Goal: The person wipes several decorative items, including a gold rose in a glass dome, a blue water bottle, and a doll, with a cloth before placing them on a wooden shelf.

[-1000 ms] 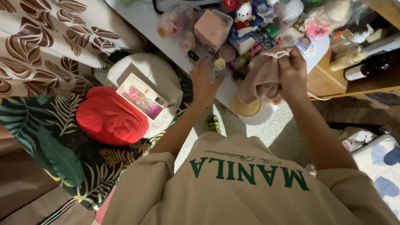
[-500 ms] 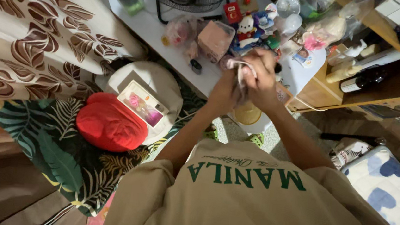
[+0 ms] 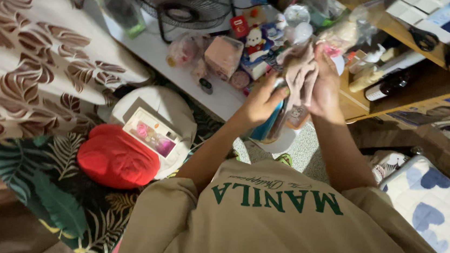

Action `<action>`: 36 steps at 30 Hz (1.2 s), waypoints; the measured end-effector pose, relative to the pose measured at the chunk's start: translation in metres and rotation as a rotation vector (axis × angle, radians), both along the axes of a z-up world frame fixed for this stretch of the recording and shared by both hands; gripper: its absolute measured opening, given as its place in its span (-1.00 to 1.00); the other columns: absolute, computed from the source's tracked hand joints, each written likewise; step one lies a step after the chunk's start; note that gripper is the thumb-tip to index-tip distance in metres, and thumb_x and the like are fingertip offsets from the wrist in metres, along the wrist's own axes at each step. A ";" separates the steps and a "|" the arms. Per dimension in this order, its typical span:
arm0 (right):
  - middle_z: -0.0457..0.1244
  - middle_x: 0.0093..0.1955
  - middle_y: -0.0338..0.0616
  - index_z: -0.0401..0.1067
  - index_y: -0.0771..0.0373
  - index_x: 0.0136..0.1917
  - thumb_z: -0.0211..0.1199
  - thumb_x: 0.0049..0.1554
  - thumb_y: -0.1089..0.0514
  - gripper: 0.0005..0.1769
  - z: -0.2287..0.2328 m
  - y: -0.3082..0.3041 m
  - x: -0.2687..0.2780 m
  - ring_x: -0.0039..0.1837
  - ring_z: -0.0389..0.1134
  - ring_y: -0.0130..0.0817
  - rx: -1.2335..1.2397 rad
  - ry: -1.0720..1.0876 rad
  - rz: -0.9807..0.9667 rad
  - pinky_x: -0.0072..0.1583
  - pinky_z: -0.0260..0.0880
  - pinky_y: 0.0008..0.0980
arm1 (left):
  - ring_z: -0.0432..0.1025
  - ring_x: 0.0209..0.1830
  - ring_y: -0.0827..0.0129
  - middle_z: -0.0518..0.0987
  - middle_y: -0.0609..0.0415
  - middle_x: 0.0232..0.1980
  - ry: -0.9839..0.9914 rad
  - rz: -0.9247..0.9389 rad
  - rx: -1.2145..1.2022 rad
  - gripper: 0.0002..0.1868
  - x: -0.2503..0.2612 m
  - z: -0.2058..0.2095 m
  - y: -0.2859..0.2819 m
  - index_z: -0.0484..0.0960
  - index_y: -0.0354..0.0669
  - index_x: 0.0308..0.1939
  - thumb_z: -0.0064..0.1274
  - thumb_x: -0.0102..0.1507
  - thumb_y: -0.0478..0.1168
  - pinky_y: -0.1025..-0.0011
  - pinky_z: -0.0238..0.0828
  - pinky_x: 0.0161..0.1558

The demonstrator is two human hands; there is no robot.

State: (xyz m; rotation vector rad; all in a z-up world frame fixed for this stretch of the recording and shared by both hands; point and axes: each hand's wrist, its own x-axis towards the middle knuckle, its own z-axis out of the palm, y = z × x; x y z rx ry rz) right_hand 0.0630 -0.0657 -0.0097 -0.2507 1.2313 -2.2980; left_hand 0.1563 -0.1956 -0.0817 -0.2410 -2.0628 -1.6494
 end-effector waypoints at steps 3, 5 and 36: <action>0.29 -0.04 -0.11 0.35 0.28 0.12 -0.11 0.50 -0.01 -0.65 -0.001 0.003 0.020 -0.08 0.29 -0.23 0.202 0.584 -0.208 -0.01 0.30 -0.44 | 0.47 0.19 -0.10 0.54 -0.29 0.20 -0.055 0.051 -0.048 -0.56 -0.005 0.006 0.008 0.33 -0.34 0.33 -0.04 0.44 -0.18 0.12 0.39 0.19; 0.22 0.08 0.01 0.27 0.42 0.22 -0.21 0.61 0.01 -0.58 -0.007 0.008 0.024 0.07 0.27 0.03 0.503 1.224 -0.376 0.16 0.36 -0.32 | 0.44 0.24 -0.09 0.50 -0.28 0.25 -0.012 -0.026 0.051 -0.56 -0.005 0.002 0.018 0.29 -0.35 0.38 -0.11 0.48 -0.18 0.10 0.35 0.25; 0.23 0.11 -0.20 0.60 0.13 0.05 0.41 0.10 0.35 -0.75 0.006 0.009 0.074 0.28 0.09 -0.10 0.646 1.445 -0.512 0.29 0.12 -0.13 | 0.20 0.50 0.35 0.29 -0.10 0.53 -0.088 -0.013 0.654 -0.35 -0.025 0.049 -0.001 0.20 -0.34 0.55 -0.27 0.55 0.10 0.38 0.09 0.48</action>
